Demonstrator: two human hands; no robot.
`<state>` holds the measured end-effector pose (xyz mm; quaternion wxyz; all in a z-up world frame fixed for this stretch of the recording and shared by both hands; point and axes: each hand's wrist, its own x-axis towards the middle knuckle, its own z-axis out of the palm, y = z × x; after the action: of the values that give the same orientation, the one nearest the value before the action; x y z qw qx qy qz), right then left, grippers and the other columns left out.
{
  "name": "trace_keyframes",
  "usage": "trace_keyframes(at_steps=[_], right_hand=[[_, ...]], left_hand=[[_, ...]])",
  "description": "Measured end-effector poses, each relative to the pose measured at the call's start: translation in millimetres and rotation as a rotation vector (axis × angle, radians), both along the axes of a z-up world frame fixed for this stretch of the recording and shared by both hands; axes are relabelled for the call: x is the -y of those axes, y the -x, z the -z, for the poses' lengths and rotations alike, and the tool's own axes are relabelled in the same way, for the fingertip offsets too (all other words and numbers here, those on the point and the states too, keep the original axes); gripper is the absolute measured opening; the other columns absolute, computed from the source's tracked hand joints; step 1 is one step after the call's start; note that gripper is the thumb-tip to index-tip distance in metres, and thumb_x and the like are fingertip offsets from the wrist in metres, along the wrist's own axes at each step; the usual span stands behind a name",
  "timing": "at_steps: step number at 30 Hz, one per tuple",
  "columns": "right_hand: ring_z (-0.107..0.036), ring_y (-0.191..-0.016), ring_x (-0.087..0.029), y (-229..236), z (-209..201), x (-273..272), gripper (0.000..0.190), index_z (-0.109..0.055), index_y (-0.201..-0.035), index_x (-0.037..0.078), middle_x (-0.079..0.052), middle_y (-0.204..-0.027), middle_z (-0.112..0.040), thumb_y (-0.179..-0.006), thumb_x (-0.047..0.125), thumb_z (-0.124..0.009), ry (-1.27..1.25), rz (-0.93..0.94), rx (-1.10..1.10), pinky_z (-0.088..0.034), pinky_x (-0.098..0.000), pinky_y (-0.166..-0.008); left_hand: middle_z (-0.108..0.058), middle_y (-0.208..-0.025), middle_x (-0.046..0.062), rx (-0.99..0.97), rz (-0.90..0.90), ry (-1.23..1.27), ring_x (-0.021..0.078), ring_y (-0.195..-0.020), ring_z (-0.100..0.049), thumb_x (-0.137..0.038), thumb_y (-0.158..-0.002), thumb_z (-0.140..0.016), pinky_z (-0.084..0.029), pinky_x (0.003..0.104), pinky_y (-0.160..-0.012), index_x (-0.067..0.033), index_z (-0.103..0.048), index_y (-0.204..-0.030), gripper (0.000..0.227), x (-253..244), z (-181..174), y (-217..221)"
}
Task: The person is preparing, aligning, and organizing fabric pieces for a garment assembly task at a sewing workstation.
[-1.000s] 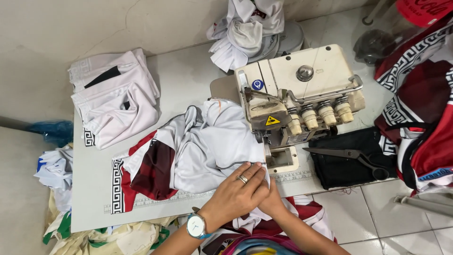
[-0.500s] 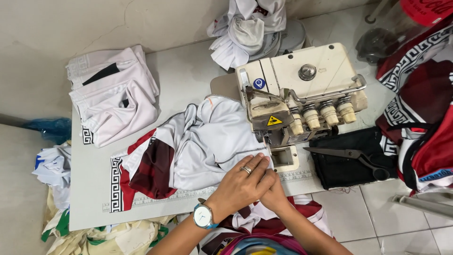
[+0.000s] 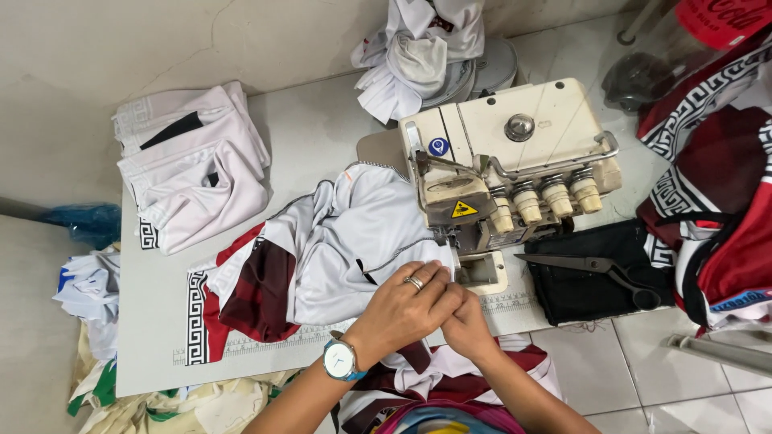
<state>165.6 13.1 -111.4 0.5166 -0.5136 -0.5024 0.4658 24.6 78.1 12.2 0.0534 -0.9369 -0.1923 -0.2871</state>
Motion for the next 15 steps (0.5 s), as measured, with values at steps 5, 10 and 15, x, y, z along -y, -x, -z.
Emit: trace_keyframes(at_steps=[5, 10, 15], right_hand=[[-0.058, -0.068, -0.009, 0.6, 1.2, -0.9, 0.008, -0.061, -0.080, 0.005, -0.002, -0.073, -0.065, -0.086, 0.004, -0.057, -0.017, -0.010, -0.013, -0.049, -0.0271, -0.054], [-0.058, -0.067, -0.008, 2.1, 2.0, -0.5, 0.008, -0.062, -0.081, 0.006, 0.000, -0.072, -0.065, -0.086, 0.002, -0.057, -0.028, -0.011, -0.025, -0.048, -0.0255, -0.053], [-0.060, -0.068, -0.008, 1.7, -2.1, -1.2, 0.011, -0.067, -0.082, 0.006, -0.001, -0.072, -0.068, -0.090, 0.008, -0.060, -0.034, -0.013, -0.016, -0.049, -0.0254, -0.056]], left_hand=[[-0.073, -0.088, 0.015, 0.137, -0.052, -0.074, 0.0287, -0.091, -0.074, -0.005, -0.101, -0.059, -0.059, 0.039, -0.085, -0.0073, -0.070, -0.096, 0.013, -2.5, 13.1, -4.5], [-0.072, -0.092, 0.015, 0.044, -0.043, -0.072, 0.0279, -0.091, -0.072, -0.001, -0.098, -0.061, -0.058, 0.038, -0.086, -0.0058, -0.068, -0.093, 0.010, -5.0, -2.8, -0.5], [-0.070, -0.095, 0.012, -0.057, -0.078, -0.115, 0.0260, -0.092, -0.068, 0.001, -0.097, -0.062, -0.055, 0.036, -0.085, -0.0043, -0.068, -0.095, 0.009, -7.3, -11.8, 0.0]])
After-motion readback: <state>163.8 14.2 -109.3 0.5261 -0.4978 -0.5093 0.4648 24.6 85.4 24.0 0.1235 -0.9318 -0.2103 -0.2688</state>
